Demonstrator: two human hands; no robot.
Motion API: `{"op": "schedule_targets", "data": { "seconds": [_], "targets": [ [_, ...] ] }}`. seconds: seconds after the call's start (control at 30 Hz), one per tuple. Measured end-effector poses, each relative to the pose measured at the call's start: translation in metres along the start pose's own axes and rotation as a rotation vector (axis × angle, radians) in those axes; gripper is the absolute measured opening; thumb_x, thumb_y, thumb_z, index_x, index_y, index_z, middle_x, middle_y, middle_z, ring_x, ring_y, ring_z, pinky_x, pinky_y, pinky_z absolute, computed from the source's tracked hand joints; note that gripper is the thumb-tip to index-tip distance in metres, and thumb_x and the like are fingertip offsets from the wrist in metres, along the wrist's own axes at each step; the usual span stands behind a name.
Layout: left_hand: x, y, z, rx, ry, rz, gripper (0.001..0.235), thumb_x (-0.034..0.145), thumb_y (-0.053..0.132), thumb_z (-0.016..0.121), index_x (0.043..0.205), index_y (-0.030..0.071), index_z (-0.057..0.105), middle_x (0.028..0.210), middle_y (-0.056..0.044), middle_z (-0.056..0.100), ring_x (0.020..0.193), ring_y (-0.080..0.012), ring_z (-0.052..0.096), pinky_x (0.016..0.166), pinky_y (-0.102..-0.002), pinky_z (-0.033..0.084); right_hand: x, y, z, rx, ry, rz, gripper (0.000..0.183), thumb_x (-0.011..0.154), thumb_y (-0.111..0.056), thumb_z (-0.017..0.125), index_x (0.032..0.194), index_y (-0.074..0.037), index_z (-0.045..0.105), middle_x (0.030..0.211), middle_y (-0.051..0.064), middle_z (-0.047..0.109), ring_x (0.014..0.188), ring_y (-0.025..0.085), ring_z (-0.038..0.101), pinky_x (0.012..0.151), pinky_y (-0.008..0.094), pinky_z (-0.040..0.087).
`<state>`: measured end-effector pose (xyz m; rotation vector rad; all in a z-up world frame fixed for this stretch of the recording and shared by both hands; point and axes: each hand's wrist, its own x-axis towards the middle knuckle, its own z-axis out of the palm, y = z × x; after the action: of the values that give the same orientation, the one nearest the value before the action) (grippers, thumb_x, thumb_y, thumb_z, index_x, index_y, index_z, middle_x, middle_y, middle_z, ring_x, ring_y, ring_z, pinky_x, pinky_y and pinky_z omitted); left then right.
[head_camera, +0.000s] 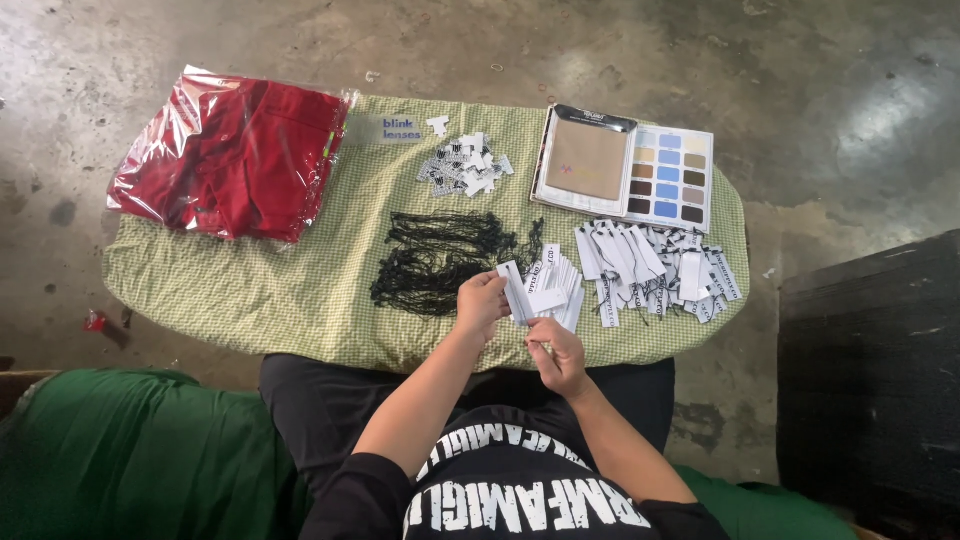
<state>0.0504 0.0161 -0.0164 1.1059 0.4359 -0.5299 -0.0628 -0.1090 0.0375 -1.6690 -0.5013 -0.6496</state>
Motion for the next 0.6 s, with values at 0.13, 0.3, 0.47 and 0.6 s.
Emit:
{"op": "schedule_targets", "data": {
  "seconds": [0.13, 0.3, 0.47, 0.6],
  "targets": [
    [0.008, -0.002, -0.001, -0.050, 0.022, -0.002, 0.034, 0.099, 0.011, 0.060, 0.127, -0.008, 0.060, 0.106, -0.021, 0.071, 0.094, -0.0407, 0.075, 0.069, -0.048, 0.064, -0.005, -0.002, -0.002, -0.034, -0.028, 0.000, 0.006, 0.089, 0.003, 0.069, 0.087, 0.005, 0.074, 0.073, 0.013, 0.068, 0.070, 0.034, 0.070, 0.088, 0.056, 0.058],
    [0.020, -0.012, -0.001, -0.177, 0.019, 0.034, 0.025, 0.099, 0.009, 0.058, 0.121, -0.002, 0.063, 0.104, -0.021, 0.072, 0.095, -0.0467, 0.073, 0.069, -0.055, 0.063, -0.015, 0.002, -0.001, -0.251, -0.020, 0.173, 0.005, 0.091, -0.008, 0.072, 0.093, -0.004, 0.075, 0.073, 0.012, 0.064, 0.068, 0.032, 0.066, 0.070, 0.046, 0.057],
    [0.006, -0.006, 0.005, -0.184, -0.005, 0.084, 0.022, 0.101, 0.009, 0.057, 0.119, -0.002, 0.063, 0.106, -0.023, 0.072, 0.100, -0.0465, 0.072, 0.075, -0.056, 0.062, -0.020, 0.019, 0.004, -0.327, 0.245, 0.493, 0.018, 0.096, -0.014, 0.074, 0.109, -0.003, 0.068, 0.066, 0.006, 0.056, 0.060, 0.016, 0.054, 0.059, 0.035, 0.049],
    [-0.002, -0.004, 0.010, -0.217, -0.039, 0.133, 0.015, 0.102, 0.007, 0.057, 0.113, 0.000, 0.065, 0.105, -0.023, 0.074, 0.099, -0.0447, 0.073, 0.076, -0.055, 0.062, 0.009, 0.003, 0.013, -0.086, 0.360, 0.797, 0.029, 0.093, -0.009, 0.075, 0.117, 0.003, 0.062, 0.062, 0.000, 0.049, 0.056, 0.010, 0.052, 0.056, 0.025, 0.040]
  ]
}}
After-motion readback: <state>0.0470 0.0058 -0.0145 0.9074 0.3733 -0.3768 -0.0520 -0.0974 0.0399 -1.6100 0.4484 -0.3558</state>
